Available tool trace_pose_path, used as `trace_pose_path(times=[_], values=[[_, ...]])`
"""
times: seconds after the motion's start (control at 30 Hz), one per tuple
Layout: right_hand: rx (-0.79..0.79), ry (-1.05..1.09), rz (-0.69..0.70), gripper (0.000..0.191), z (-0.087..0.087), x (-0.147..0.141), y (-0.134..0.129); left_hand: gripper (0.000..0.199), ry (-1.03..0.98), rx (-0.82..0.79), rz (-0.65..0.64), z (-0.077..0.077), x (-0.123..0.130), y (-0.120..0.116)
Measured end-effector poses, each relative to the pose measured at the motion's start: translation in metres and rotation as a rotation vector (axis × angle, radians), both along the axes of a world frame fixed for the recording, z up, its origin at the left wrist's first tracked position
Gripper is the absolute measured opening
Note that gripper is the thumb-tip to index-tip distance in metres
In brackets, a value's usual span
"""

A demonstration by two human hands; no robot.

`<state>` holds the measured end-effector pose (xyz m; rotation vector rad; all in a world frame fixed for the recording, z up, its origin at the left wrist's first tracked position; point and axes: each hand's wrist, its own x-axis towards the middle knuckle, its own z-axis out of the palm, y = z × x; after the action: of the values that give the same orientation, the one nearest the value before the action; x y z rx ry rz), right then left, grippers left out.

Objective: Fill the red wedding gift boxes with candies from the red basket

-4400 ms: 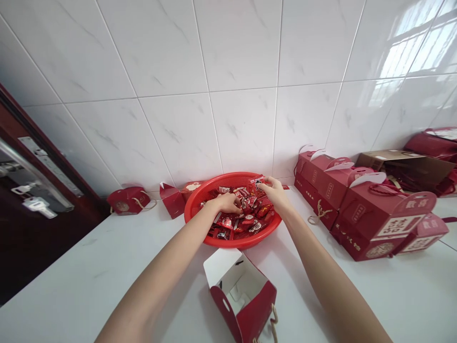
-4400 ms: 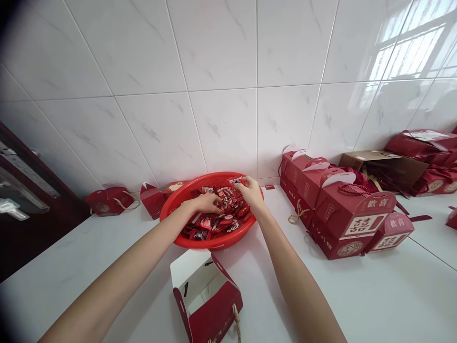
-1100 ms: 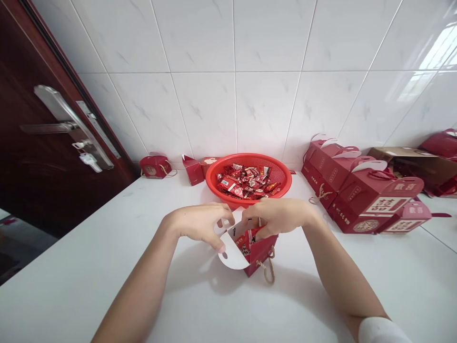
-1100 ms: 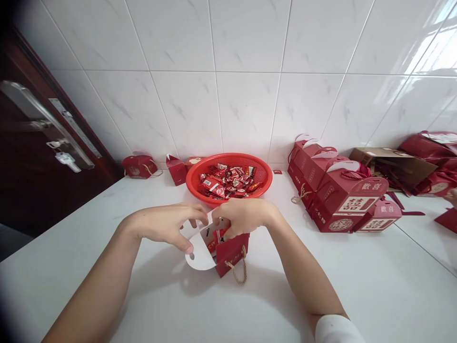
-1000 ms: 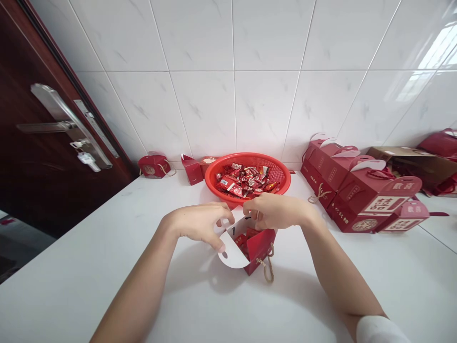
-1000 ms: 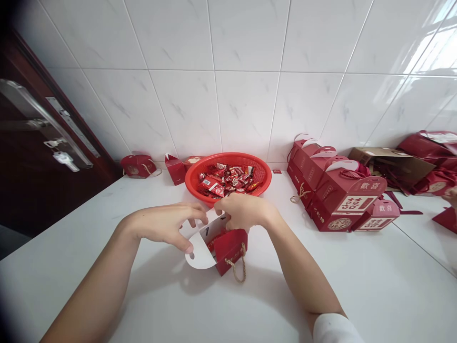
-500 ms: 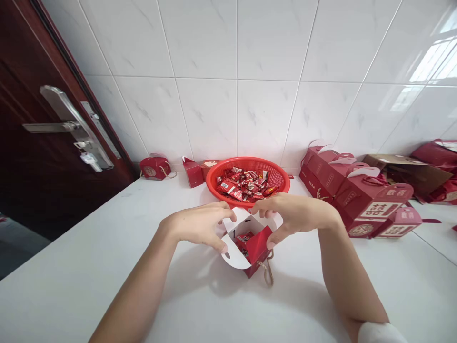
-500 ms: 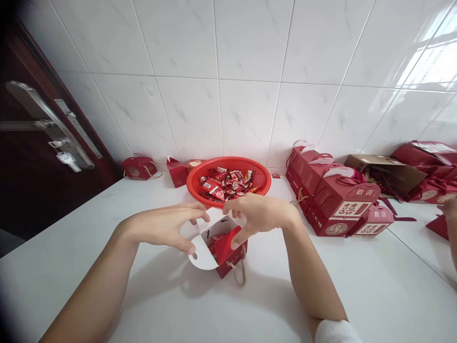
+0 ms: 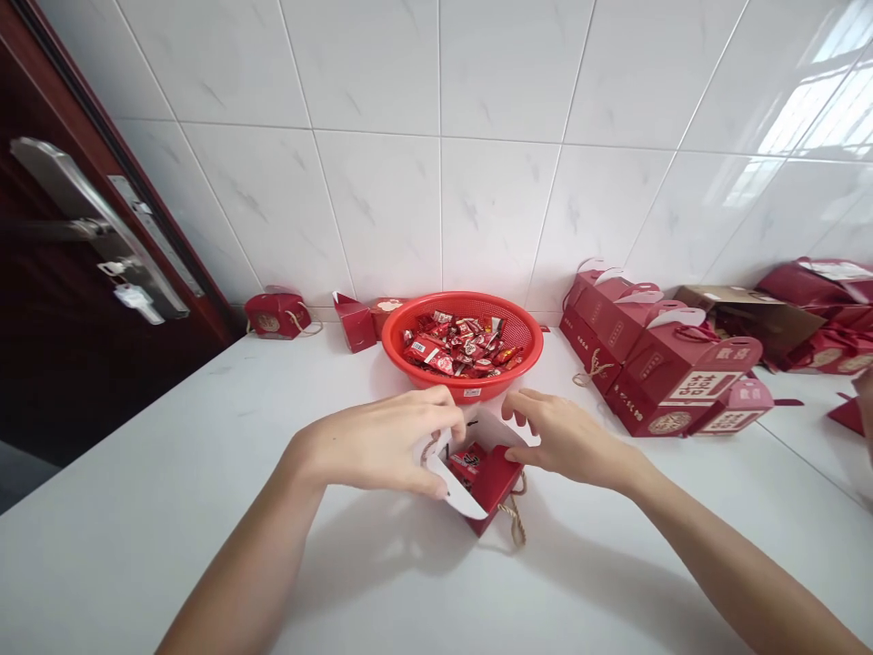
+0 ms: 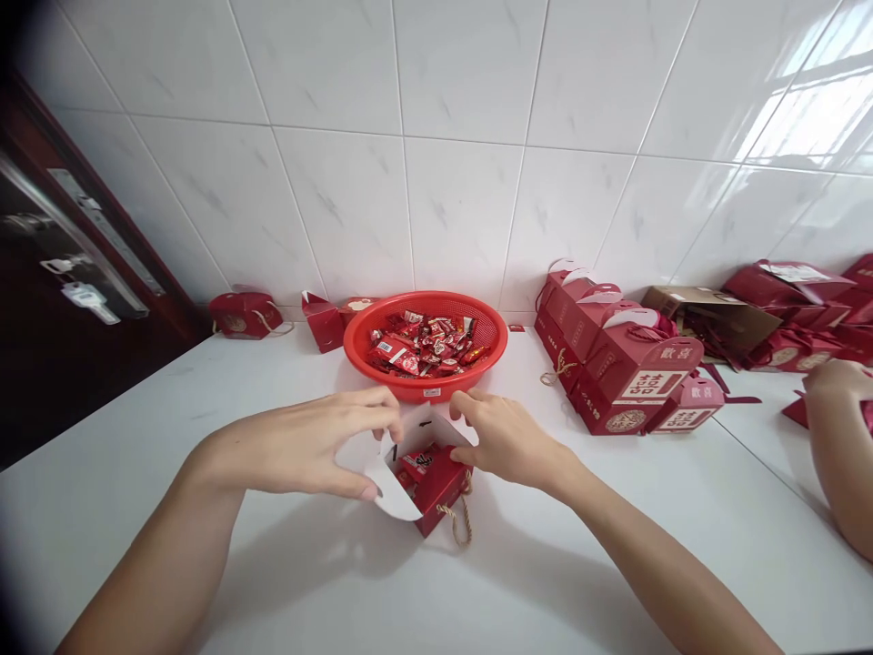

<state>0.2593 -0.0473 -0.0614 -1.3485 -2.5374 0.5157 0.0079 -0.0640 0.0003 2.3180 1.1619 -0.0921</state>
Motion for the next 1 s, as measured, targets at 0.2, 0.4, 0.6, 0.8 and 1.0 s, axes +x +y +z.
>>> trace_pose_path(times=[0.2, 0.4, 0.6, 0.8, 1.0], values=[[0.047, 0.284, 0.065, 0.013, -0.022, 0.006, -0.005, 0.022, -0.036, -0.089, -0.163, -0.013, 0.014, 0.012], [-0.009, 0.396, 0.182, 0.023, -0.035, 0.011, -0.013, 0.030, -0.030, 0.013, 0.049, -0.025, 0.023, 0.022], [-0.174, 0.698, 0.098, 0.031, -0.049, 0.019, -0.003, 0.057, -0.122, -0.040, -0.073, -0.034, 0.028, 0.029], [-0.538, 0.633, -0.009, 0.049, -0.066, 0.024, 0.003, 0.041, -0.037, -0.095, -0.012, -0.038, 0.028, 0.036], [-0.636, 0.613, -0.096, 0.051, -0.073, 0.023, 0.001, 0.048, 0.037, -0.104, 0.056, -0.037, 0.025, 0.036]])
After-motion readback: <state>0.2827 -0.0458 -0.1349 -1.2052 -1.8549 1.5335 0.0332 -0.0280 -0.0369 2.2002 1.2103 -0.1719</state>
